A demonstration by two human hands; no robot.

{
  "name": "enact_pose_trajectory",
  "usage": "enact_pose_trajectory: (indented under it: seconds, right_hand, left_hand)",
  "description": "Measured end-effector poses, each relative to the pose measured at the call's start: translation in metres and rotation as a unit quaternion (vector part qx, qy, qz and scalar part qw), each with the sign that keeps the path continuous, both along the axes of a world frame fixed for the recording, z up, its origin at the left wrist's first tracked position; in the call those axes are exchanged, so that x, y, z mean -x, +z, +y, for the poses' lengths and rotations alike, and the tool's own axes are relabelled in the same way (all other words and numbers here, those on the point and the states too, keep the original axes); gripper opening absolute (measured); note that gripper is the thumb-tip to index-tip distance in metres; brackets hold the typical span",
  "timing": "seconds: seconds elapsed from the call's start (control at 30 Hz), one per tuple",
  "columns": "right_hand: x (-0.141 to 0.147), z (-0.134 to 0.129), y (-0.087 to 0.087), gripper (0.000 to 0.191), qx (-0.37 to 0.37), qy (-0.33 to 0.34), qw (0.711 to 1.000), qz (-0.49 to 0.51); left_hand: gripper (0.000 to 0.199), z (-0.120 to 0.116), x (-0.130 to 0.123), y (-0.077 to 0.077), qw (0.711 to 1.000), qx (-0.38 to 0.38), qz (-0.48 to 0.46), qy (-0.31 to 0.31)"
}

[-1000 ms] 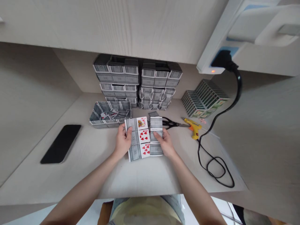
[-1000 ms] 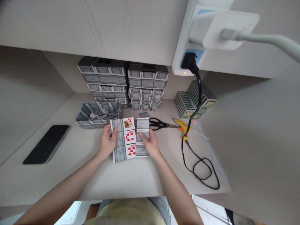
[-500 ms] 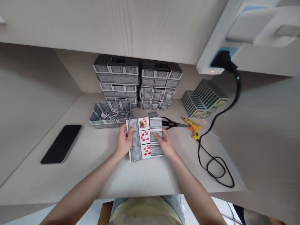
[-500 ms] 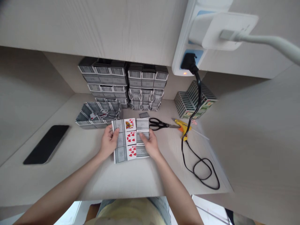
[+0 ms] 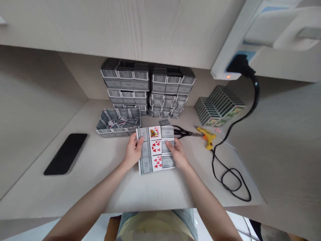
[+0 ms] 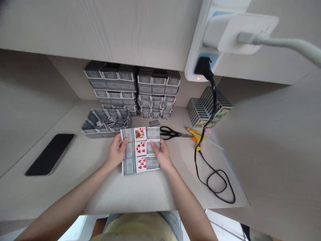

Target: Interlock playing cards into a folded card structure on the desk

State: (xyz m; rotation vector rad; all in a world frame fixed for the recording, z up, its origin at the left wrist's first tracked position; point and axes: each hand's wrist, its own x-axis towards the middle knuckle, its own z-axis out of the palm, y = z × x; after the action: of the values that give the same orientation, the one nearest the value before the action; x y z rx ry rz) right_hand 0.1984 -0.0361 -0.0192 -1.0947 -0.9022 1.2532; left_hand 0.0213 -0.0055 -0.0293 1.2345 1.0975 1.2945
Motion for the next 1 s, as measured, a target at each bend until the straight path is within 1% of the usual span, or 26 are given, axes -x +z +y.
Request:
enact_pose_trajectory:
  seconds: [0.17,0.33,0.63,0.77,0.83,1.0]
  right_hand:
    - [0.0,0.001,-0.001,0.028,0.002,-0.006,1.0,0.016]
    - [0.0,0.001,-0.005,0.027,-0.003,-0.016,1.0,0.008]
    - [-0.001,0.001,-0.006,0.026,-0.016,-0.028,0.999,-0.009]
    - [-0.001,0.001,-0.006,0.025,-0.02,-0.018,1.0,-0.011]
    - [-0.001,0.001,-0.006,0.026,-0.024,-0.012,1.0,-0.015]
    - [0.001,0.0,-0.005,0.035,-0.016,-0.006,1.0,-0.016]
  left_hand:
    - [0.031,0.001,0.002,-0.006,1.0,0.0,0.012,-0.024]
    - [0.032,0.003,0.003,-0.011,0.999,0.0,0.024,-0.035]
    - [0.031,0.003,0.002,-0.011,0.999,-0.008,0.039,-0.034]
    - [0.033,0.002,0.0,-0.01,0.999,-0.004,0.041,-0.033]
    - [0.034,0.002,0.0,-0.01,0.999,-0.004,0.037,-0.037]
    - [0.032,0.003,0.001,-0.013,0.998,-0.01,0.047,-0.036]
